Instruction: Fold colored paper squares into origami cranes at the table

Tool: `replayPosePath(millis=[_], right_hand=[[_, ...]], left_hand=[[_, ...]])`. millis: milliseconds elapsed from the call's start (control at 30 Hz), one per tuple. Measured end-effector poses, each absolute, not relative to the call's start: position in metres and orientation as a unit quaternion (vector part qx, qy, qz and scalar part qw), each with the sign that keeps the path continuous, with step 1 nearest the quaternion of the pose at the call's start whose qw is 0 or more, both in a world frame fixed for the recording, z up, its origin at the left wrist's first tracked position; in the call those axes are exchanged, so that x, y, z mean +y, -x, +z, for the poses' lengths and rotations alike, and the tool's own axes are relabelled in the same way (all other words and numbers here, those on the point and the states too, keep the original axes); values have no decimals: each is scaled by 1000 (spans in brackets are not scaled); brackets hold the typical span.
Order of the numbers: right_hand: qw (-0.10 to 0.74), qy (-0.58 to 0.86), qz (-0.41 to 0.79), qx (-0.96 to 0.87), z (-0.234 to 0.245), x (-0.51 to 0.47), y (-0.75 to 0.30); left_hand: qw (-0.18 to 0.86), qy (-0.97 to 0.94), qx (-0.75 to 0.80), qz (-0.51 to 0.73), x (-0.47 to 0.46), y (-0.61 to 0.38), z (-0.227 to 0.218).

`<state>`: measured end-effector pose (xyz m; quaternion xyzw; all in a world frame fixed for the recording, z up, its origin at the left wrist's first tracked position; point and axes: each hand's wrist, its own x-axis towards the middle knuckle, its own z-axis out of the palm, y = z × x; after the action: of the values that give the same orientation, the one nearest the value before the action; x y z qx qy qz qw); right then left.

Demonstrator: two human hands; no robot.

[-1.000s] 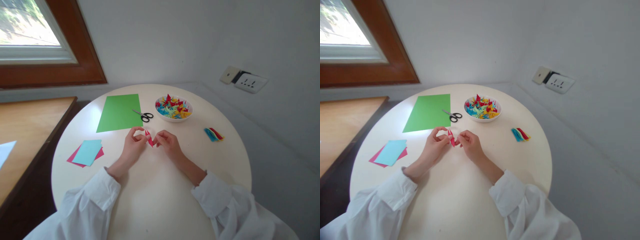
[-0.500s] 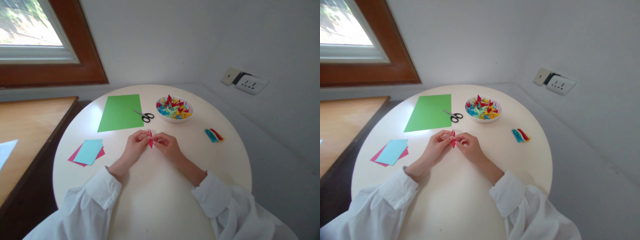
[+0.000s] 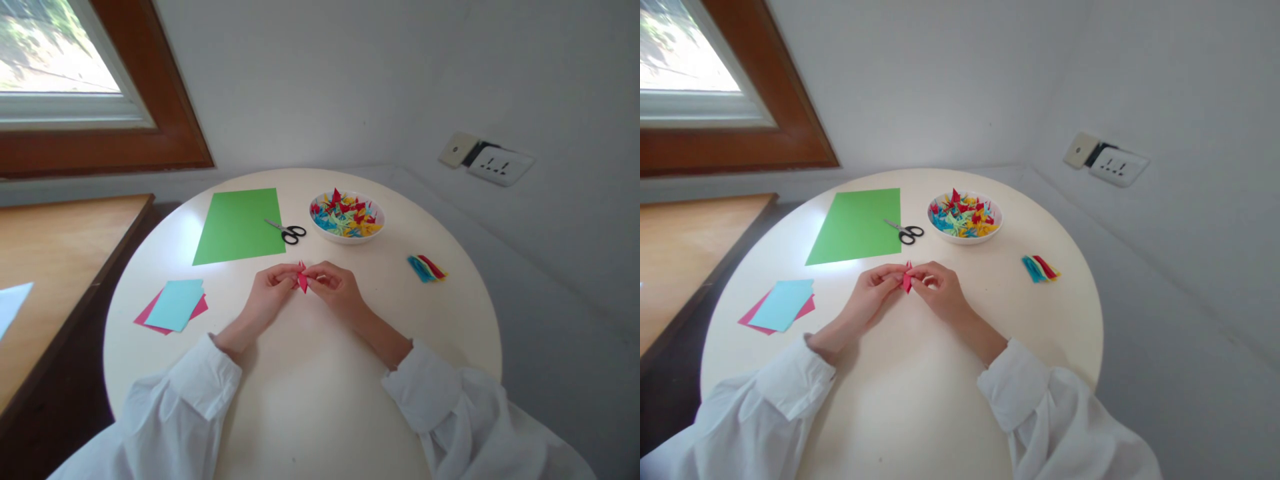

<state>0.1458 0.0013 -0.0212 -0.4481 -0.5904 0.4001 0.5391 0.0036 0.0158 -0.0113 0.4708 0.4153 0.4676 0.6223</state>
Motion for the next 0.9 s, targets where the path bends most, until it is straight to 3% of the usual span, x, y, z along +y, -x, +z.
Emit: replayPosePath(millis=[900], right_hand=[[544,449,393,-590,-19,2,-148]], left_hand=[[628,-483,383,475,16,-4,-12]])
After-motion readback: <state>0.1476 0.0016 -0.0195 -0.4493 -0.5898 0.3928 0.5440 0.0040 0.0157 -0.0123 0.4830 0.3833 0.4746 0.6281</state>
